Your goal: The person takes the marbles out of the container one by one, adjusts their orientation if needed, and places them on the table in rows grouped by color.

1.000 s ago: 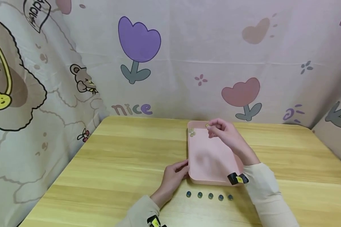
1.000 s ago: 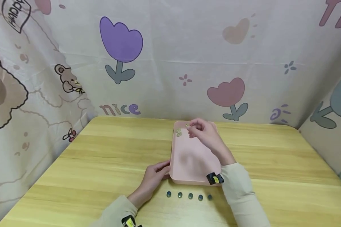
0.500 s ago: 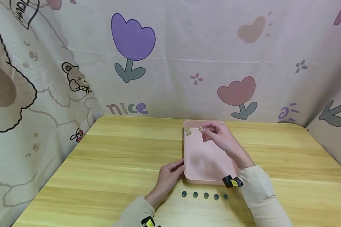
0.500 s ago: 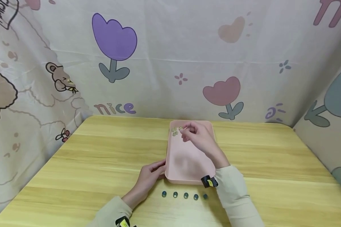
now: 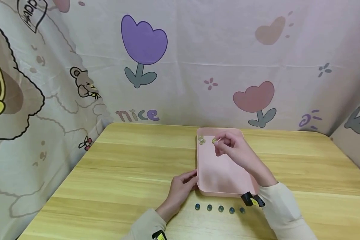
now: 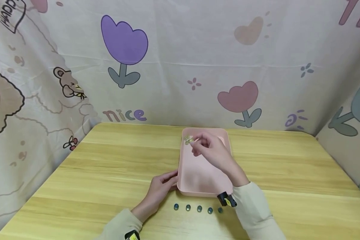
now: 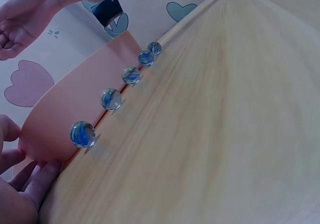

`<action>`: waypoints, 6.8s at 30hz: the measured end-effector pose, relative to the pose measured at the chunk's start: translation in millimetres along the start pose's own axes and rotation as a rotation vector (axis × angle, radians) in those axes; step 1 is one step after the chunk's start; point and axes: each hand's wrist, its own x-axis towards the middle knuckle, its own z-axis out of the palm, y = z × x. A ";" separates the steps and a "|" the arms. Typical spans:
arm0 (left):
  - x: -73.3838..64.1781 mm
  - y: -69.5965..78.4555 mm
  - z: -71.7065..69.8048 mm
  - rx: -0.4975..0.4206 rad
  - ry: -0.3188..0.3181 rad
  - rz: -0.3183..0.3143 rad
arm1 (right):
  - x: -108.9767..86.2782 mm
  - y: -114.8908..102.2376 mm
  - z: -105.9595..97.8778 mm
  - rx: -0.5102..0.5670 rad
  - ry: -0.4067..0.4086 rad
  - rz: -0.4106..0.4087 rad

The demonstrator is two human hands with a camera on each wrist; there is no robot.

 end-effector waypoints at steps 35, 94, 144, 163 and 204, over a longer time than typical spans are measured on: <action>-0.2 1.1 0.3 -0.017 -0.010 0.019 | -51.0 -8.3 27.3 -0.101 -0.018 0.196; 0.6 0.1 1.0 -0.021 0.001 0.024 | -127.8 23.0 93.3 -0.007 -0.264 0.167; 1.6 0.1 0.1 -0.022 -0.008 0.021 | -114.4 18.1 102.3 -0.211 -0.362 0.229; 1.6 -1.4 1.6 -0.021 -0.002 0.015 | -116.6 17.7 99.8 -0.206 -0.376 0.208; 1.6 -1.4 0.9 -0.013 0.008 0.030 | -110.3 -0.4 73.9 -0.108 -0.207 0.215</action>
